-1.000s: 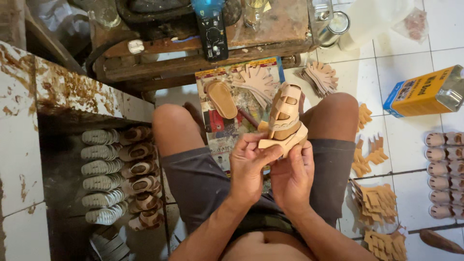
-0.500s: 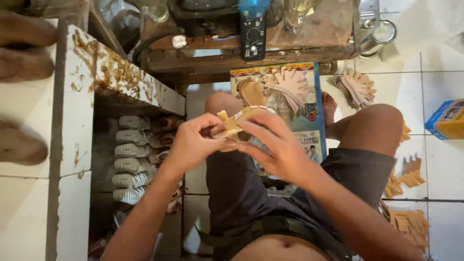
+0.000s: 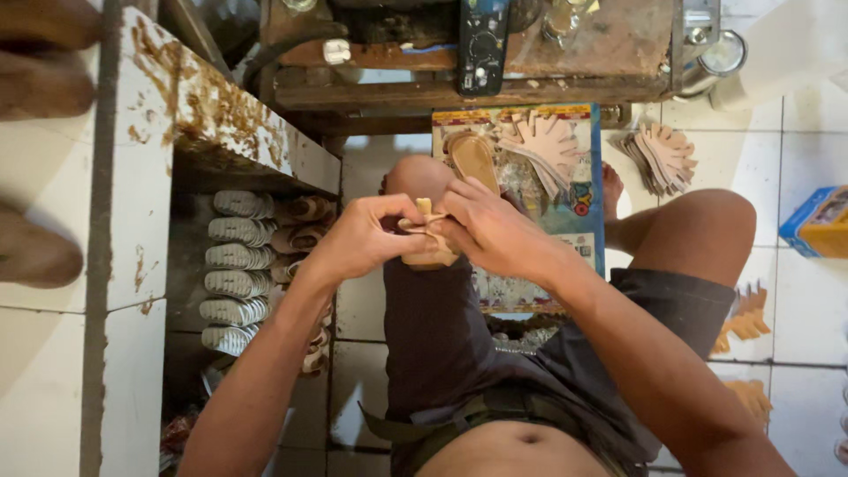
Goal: The person sits on the workshop floor assembling a leather sandal on a wooden last. They fit the strap pieces over the last, press and shape the leather upper, tap the edges with a hammer, and pick up additional leather components from the floor to continue fitting the sandal.
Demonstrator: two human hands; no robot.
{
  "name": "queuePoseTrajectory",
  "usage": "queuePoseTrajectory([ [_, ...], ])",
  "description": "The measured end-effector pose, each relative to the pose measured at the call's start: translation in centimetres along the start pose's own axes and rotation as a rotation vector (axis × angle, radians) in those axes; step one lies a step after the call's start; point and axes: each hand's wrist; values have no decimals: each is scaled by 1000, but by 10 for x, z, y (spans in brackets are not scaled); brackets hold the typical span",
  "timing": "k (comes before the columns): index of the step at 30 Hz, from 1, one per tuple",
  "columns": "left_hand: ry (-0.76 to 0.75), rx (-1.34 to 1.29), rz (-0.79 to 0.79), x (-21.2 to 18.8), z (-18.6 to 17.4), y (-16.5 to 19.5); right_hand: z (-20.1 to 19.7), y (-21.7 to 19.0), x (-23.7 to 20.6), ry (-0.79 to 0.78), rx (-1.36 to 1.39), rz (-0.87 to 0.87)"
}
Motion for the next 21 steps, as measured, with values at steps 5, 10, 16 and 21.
queuePoseTrajectory([
  [5,12,2,-20,6,-1,-9,-5,6,5,44,171,35],
  [10,-21,-89,-2,8,-1,-11,-13,1,2,-60,203,102],
  [16,18,26,19,2,0,-4,-8,-7,2,-6,1,-14],
  [21,110,163,48,-9,10,-3,-1,-18,-4,-1,-83,71],
])
Point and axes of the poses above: each hand's wrist, its own x-axis towards the middle knuckle, its own z-axis out of the palm, y = z × x, and after that the axes turned 4 degrees about -z, right-handed
